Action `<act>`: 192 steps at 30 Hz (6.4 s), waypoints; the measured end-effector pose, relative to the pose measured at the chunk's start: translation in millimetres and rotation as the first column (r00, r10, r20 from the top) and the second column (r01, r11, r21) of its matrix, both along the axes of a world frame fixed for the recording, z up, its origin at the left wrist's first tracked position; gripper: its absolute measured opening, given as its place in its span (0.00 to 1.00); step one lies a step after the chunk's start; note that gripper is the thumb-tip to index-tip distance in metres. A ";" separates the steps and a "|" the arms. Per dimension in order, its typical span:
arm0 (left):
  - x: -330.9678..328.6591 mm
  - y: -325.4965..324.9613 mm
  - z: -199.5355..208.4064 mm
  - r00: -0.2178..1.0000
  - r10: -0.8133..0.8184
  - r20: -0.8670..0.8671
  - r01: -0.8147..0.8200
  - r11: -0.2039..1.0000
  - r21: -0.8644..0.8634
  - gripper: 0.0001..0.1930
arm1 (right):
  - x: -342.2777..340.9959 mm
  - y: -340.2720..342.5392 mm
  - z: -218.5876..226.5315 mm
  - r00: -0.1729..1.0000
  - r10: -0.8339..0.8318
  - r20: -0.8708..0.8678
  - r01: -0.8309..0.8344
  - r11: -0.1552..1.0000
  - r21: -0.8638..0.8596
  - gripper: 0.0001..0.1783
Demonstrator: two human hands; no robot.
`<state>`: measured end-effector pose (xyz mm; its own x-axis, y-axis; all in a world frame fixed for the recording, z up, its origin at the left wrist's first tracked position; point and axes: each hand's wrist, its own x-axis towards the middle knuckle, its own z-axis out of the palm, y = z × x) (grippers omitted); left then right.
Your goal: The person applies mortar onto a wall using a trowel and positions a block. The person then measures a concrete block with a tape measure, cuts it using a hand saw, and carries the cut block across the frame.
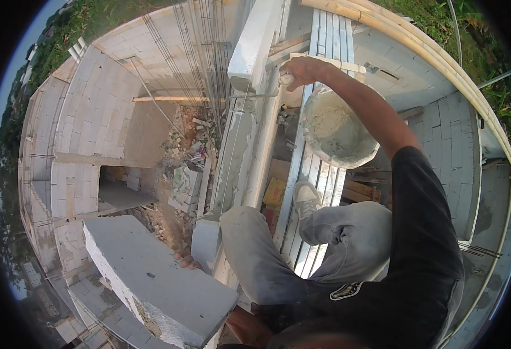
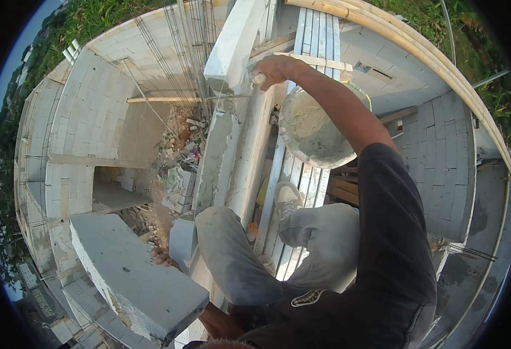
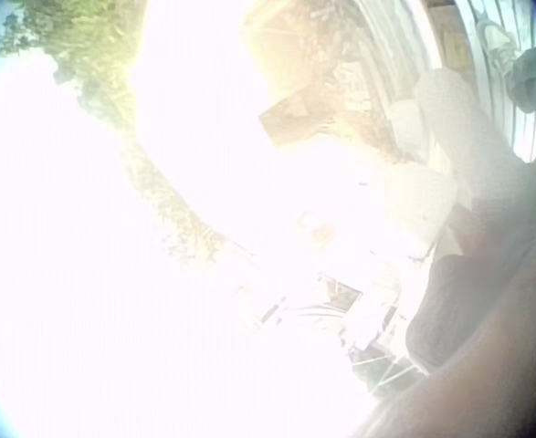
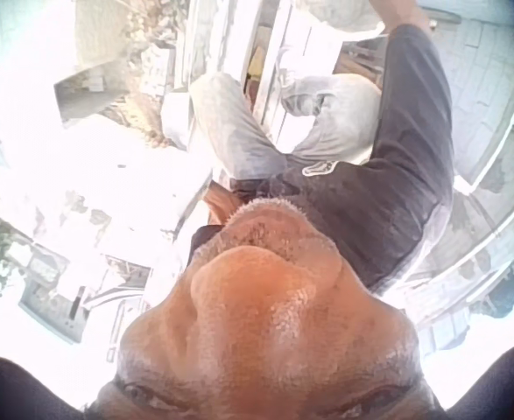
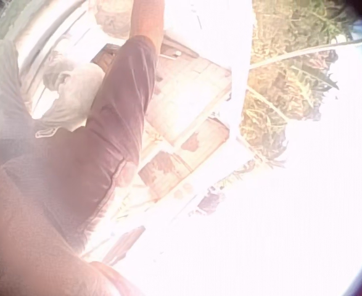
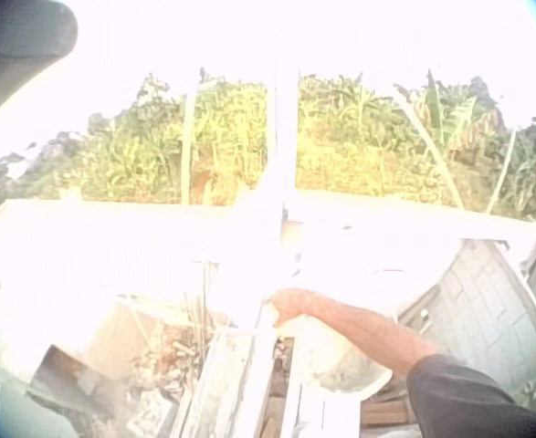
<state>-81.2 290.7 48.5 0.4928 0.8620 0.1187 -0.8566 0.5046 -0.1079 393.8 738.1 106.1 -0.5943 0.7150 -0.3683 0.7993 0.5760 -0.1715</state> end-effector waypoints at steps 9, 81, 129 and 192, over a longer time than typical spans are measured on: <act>25.0 -25.9 -2.4 0.963 0.247 0.108 -0.233 0.964 -0.126 0.20 | 10.8 49.7 -13.4 0.990 -0.114 0.079 0.084 0.945 0.315 0.34; -74.8 -184.2 13.3 -0.474 -0.402 -0.784 -0.084 0.906 -0.414 0.37 | 133.1 -320.6 -32.7 0.802 -0.595 0.049 0.507 0.723 0.469 0.58; -33.6 -182.6 19.7 -0.961 0.103 -0.257 0.081 0.992 0.096 0.41 | -73.3 -278.9 -199.2 0.941 -0.227 -0.252 0.229 0.973 -0.021 0.39; 47.6 -7.4 -1.4 -0.905 0.395 -0.158 0.381 0.918 0.113 0.38 | -43.4 -611.7 -167.8 -0.150 -0.985 -0.082 0.620 -0.029 -0.784 0.31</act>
<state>-33.6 283.3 47.1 -0.0956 0.9907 -0.0966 0.9469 0.1204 0.2981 350.4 126.4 -61.7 0.2480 0.6271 -0.7384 0.1051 -0.7751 -0.6230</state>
